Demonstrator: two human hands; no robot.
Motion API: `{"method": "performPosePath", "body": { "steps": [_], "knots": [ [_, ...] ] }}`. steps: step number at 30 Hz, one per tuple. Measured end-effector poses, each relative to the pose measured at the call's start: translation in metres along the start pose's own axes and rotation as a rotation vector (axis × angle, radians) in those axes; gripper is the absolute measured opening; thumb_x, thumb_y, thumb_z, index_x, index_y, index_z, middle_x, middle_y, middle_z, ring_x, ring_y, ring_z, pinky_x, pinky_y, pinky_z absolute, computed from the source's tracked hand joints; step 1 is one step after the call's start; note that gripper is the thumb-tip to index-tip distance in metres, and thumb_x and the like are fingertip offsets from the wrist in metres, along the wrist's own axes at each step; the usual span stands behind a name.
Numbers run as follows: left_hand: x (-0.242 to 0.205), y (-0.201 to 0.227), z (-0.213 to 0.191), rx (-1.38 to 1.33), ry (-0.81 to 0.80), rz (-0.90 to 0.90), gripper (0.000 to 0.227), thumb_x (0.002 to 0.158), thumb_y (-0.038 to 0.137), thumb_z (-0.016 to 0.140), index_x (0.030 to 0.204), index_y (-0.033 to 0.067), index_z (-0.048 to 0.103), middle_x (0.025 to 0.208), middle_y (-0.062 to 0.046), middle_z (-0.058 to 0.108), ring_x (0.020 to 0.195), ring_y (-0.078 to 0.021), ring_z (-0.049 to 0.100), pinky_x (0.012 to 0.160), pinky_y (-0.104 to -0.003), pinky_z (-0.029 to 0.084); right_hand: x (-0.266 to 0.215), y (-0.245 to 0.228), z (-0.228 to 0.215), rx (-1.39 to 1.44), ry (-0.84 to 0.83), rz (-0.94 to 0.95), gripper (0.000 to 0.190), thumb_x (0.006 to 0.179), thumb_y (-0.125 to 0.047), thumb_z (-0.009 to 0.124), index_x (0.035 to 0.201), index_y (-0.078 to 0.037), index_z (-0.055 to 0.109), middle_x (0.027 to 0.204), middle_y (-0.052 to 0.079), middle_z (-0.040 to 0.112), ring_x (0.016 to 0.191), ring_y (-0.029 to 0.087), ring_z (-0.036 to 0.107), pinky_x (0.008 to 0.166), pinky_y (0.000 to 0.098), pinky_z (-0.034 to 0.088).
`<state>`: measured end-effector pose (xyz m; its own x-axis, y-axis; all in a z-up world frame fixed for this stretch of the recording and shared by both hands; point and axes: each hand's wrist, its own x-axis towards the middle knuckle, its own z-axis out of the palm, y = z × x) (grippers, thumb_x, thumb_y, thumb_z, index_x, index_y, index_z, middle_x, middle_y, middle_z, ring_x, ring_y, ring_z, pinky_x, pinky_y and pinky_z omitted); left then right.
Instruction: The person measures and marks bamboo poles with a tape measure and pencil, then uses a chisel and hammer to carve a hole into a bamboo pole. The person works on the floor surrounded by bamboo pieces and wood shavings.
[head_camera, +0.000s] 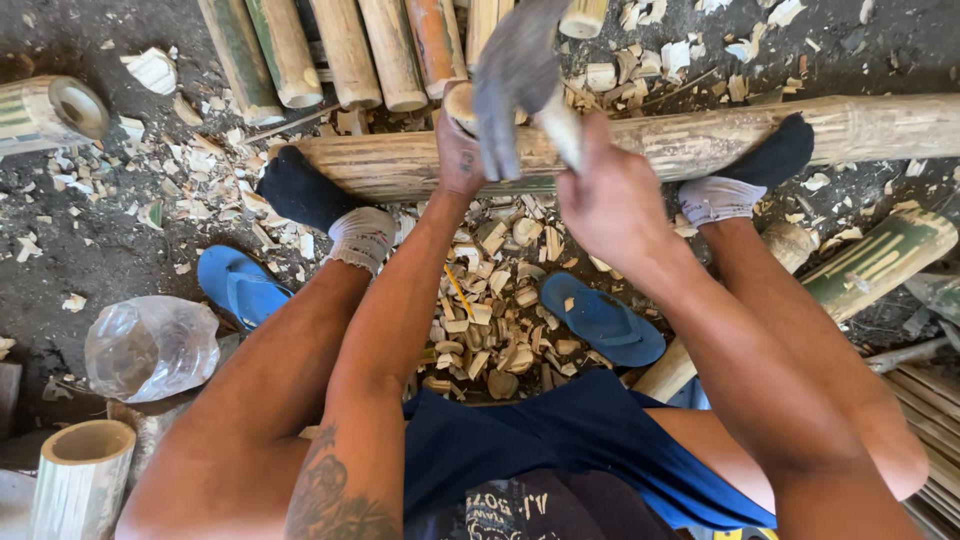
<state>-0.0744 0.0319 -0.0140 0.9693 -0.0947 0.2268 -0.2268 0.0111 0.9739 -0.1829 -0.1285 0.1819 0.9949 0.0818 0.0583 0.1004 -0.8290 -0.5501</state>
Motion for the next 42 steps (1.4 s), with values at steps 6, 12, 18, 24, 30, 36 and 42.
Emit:
{"method": "performPosePath", "body": {
  "steps": [6,12,18,24,30,36,42],
  "knots": [
    [-0.005,-0.022,0.001,-0.010,0.002,-0.038,0.037,0.085,0.011,0.085,0.115,0.0004,0.065,0.104,-0.009,0.073,0.094,-0.0176,0.073,0.085,-0.033,0.062,0.020,-0.039,-0.032,-0.068,-0.283,0.107,0.013,0.100,0.002,0.050,0.113,0.004,0.047,0.069,0.018,0.062,0.038,0.022,0.056,0.031,0.0330,0.041],
    [-0.007,-0.036,0.000,-0.170,0.050,0.002,0.063,0.075,0.014,0.088,0.124,0.0038,0.050,0.111,-0.007,0.066,0.100,-0.0161,0.069,0.088,-0.031,0.060,0.014,-0.037,-0.056,0.194,0.212,-0.196,0.032,0.103,0.007,0.051,0.134,0.010,0.041,0.090,0.021,0.068,0.063,0.018,0.071,0.048,0.0255,0.052],
    [-0.014,-0.006,-0.004,-0.022,-0.059,0.029,0.052,0.079,0.020,0.087,0.116,0.0056,0.054,0.099,-0.006,0.066,0.086,-0.0168,0.067,0.075,-0.030,0.060,0.035,-0.029,0.008,-0.341,-0.447,0.095,0.039,0.098,-0.003,0.053,0.134,0.008,0.039,0.072,0.017,0.065,0.056,0.027,0.063,0.045,0.0376,0.046],
    [-0.007,-0.001,0.000,0.054,-0.027,-0.177,0.029,0.081,0.019,0.078,0.101,0.0062,0.062,0.083,-0.004,0.071,0.070,-0.0162,0.071,0.065,-0.032,0.062,0.018,-0.022,-0.022,-0.018,-0.224,0.185,0.021,0.096,0.002,0.047,0.117,0.006,0.047,0.072,0.016,0.060,0.043,0.022,0.059,0.034,0.0363,0.046],
    [-0.009,-0.029,0.002,0.097,-0.141,-0.034,0.035,0.082,0.016,0.080,0.110,0.0018,0.064,0.093,-0.009,0.073,0.080,-0.0198,0.072,0.074,-0.035,0.062,0.019,-0.006,0.019,-0.064,-0.218,0.085,0.024,0.092,0.001,0.056,0.112,0.009,0.047,0.066,0.015,0.061,0.044,0.022,0.058,0.035,0.0367,0.047],
    [0.031,-0.034,0.030,0.019,-0.414,-0.197,0.038,0.088,0.018,0.078,0.123,0.0100,0.063,0.111,-0.006,0.073,0.096,-0.0199,0.074,0.086,-0.031,0.063,0.008,0.027,0.037,0.068,-0.316,0.380,0.025,0.091,0.002,0.052,0.114,0.006,0.045,0.067,0.021,0.062,0.045,0.032,0.064,0.038,0.0428,0.051],
    [0.039,0.007,0.050,0.034,-0.395,-0.112,0.048,0.087,0.027,0.080,0.123,0.0045,0.058,0.111,-0.014,0.073,0.095,-0.0234,0.075,0.082,-0.036,0.065,-0.016,0.047,0.017,0.138,0.015,0.215,0.020,0.092,-0.001,0.056,0.109,0.006,0.047,0.076,0.029,0.065,0.067,0.042,0.069,0.058,0.0503,0.055]
  ]
}}
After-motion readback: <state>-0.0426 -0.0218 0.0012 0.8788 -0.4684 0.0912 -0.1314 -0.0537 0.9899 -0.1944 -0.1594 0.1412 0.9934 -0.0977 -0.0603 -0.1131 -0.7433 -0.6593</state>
